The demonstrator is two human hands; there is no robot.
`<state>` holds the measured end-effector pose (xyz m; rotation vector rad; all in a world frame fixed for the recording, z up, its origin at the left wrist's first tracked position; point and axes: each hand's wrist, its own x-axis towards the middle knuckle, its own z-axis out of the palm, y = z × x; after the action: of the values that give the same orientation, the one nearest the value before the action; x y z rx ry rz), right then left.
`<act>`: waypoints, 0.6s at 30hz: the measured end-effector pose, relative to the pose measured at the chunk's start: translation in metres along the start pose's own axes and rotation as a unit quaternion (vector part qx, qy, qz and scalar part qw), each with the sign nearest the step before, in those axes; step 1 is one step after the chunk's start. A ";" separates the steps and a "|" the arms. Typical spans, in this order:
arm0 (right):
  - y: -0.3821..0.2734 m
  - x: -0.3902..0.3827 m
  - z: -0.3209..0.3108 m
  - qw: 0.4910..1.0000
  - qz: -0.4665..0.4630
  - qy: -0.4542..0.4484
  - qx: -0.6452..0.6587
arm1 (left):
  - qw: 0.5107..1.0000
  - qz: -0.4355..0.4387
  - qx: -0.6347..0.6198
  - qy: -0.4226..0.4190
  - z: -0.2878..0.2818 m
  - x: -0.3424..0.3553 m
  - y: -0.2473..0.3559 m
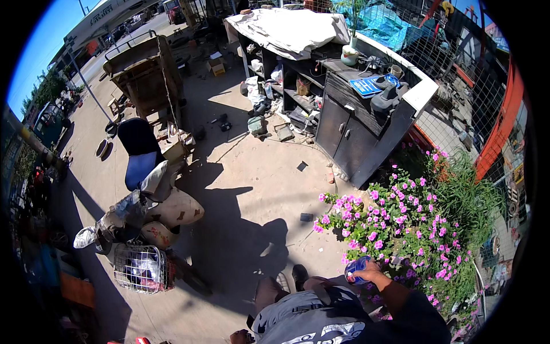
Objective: The person sits on the ground and removes a plastic seal from a wheel bearing using pliers, then applies grease to the bearing.
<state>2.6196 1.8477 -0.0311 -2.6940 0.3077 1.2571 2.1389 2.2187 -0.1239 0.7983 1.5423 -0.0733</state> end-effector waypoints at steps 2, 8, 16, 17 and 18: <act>-0.060 0.016 -0.037 0.999 -0.032 0.023 0.032 | 1.000 0.008 -0.001 0.023 -0.004 0.006 0.039; -0.194 0.071 -0.080 0.994 -0.029 0.087 0.064 | 0.999 0.046 -0.006 0.014 0.029 0.088 0.158; -0.242 0.136 -0.053 0.998 0.046 0.041 -0.003 | 0.999 0.024 0.016 0.016 0.061 0.113 0.421; -0.240 0.154 -0.046 0.999 0.019 -0.002 0.049 | 0.999 0.024 0.021 0.015 0.067 0.122 0.450; -0.239 0.172 -0.038 0.992 -0.002 -0.041 0.119 | 0.998 0.040 0.045 0.018 0.073 0.141 0.468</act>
<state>2.8146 2.0496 -0.1268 -2.4348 0.4123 1.2393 2.4537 2.5954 -0.0713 0.9357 1.5477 -0.0698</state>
